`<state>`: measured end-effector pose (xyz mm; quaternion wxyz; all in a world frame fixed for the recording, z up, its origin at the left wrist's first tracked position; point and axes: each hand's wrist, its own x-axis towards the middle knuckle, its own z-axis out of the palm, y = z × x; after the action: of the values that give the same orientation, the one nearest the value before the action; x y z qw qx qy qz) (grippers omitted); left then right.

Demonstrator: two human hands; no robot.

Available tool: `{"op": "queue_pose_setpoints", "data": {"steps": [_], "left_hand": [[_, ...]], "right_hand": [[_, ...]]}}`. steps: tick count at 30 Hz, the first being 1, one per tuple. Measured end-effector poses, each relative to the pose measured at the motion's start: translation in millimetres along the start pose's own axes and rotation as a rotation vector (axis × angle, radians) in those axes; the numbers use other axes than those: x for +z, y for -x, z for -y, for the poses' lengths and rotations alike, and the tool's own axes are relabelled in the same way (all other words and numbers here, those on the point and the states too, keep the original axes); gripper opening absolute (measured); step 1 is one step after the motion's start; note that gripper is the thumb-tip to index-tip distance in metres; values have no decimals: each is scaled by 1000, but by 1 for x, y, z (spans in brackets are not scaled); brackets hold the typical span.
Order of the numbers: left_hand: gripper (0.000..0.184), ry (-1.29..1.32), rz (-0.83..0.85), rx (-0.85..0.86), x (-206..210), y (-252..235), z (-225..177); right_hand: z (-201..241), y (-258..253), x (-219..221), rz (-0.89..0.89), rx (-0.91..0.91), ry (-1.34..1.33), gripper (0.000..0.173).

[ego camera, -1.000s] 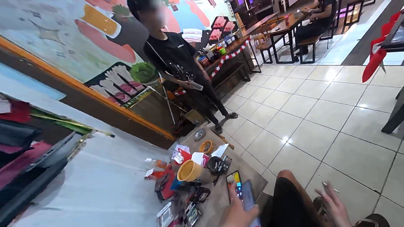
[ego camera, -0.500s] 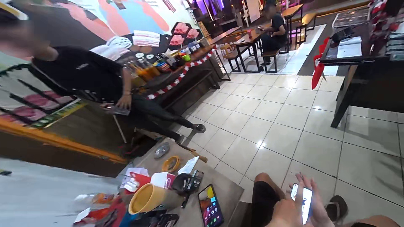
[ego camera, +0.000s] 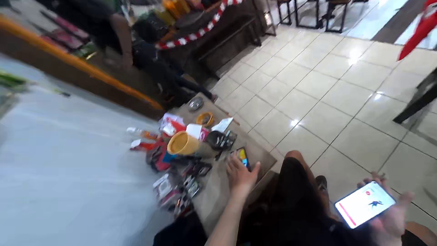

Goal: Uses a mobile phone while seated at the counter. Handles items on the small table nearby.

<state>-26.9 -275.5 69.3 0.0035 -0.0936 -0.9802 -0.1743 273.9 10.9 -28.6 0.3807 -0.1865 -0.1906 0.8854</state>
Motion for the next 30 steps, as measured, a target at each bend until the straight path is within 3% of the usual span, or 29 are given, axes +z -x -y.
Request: {"op": "queue_pose_setpoints", "data": {"steps": [4, 9, 14, 25, 30], "left_hand": [[126, -51, 83, -148, -8, -6, 24], [127, -13, 138, -228, -6, -12, 23], [125, -7, 205, -238, -14, -16, 36], [129, -7, 276, -252, -50, -18, 121], [125, 74, 267, -238, -51, -12, 133]], "right_hand": [[2, 1, -10, 8, 31, -4, 83], [-2, -2, -9, -11, 65, -17, 85], [-6, -2, -8, 23, 80, -9, 85], [-4, -3, 5, -51, 109, -12, 83], [-7, -6, 14, -72, 119, 57, 82]]}}
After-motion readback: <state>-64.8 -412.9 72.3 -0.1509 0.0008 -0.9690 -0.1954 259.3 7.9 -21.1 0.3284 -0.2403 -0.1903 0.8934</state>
